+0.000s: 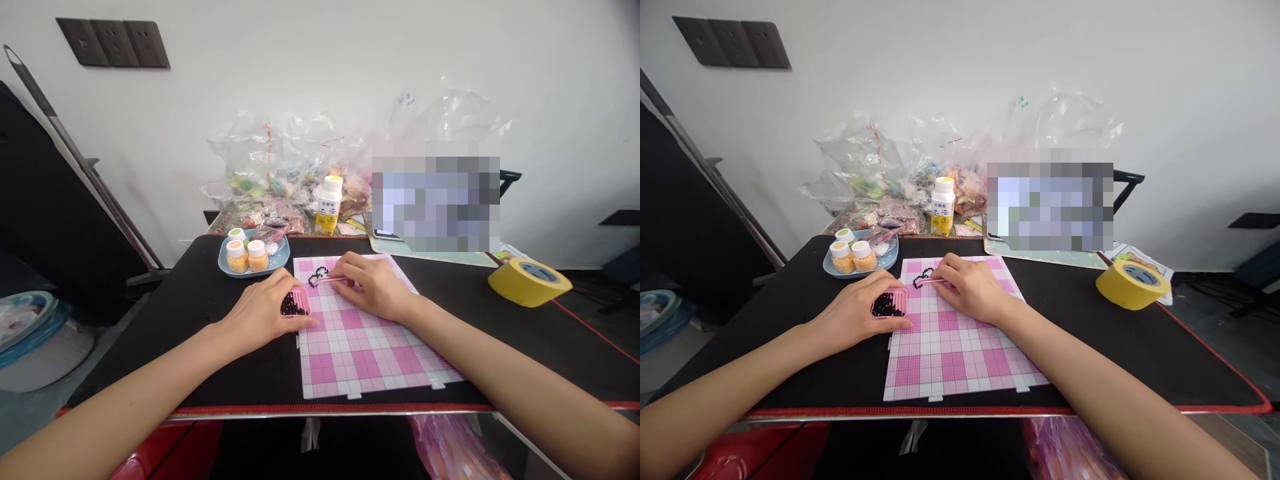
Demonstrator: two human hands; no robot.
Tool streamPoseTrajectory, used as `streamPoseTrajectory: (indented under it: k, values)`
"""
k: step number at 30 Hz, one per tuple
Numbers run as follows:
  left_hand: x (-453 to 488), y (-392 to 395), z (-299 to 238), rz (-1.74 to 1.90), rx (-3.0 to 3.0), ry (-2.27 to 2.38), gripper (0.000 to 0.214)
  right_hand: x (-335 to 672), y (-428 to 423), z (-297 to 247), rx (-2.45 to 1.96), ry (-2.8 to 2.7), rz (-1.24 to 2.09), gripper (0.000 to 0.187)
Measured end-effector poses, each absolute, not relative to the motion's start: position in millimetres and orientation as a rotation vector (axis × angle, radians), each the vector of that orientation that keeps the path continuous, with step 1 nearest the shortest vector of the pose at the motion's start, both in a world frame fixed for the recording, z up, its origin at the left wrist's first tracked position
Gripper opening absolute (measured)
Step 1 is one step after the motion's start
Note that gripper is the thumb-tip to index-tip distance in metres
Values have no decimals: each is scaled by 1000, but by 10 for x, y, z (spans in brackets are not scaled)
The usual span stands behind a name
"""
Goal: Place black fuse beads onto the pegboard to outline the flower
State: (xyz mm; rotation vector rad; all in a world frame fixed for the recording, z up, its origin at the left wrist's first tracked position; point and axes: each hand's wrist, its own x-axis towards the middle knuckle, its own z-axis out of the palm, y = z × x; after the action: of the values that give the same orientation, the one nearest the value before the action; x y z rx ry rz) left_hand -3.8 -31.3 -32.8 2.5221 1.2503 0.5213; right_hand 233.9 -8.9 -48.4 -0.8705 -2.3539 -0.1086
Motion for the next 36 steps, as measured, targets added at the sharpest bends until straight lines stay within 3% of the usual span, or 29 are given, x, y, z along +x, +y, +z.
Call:
streamPoseTrajectory:
  k: [6,14,36]
  values:
    - [-38,-309,-319,518,2518,1249,49,2342,-94,-476,-849,-2349,-60,17]
    - [-37,-325,-324,574,2525,1232,56,2258,-150,-459,-622,-2302,241,17]
    - [-39,-309,-380,647,2574,1194,56,2206,-171,-489,-581,-2375,286,19]
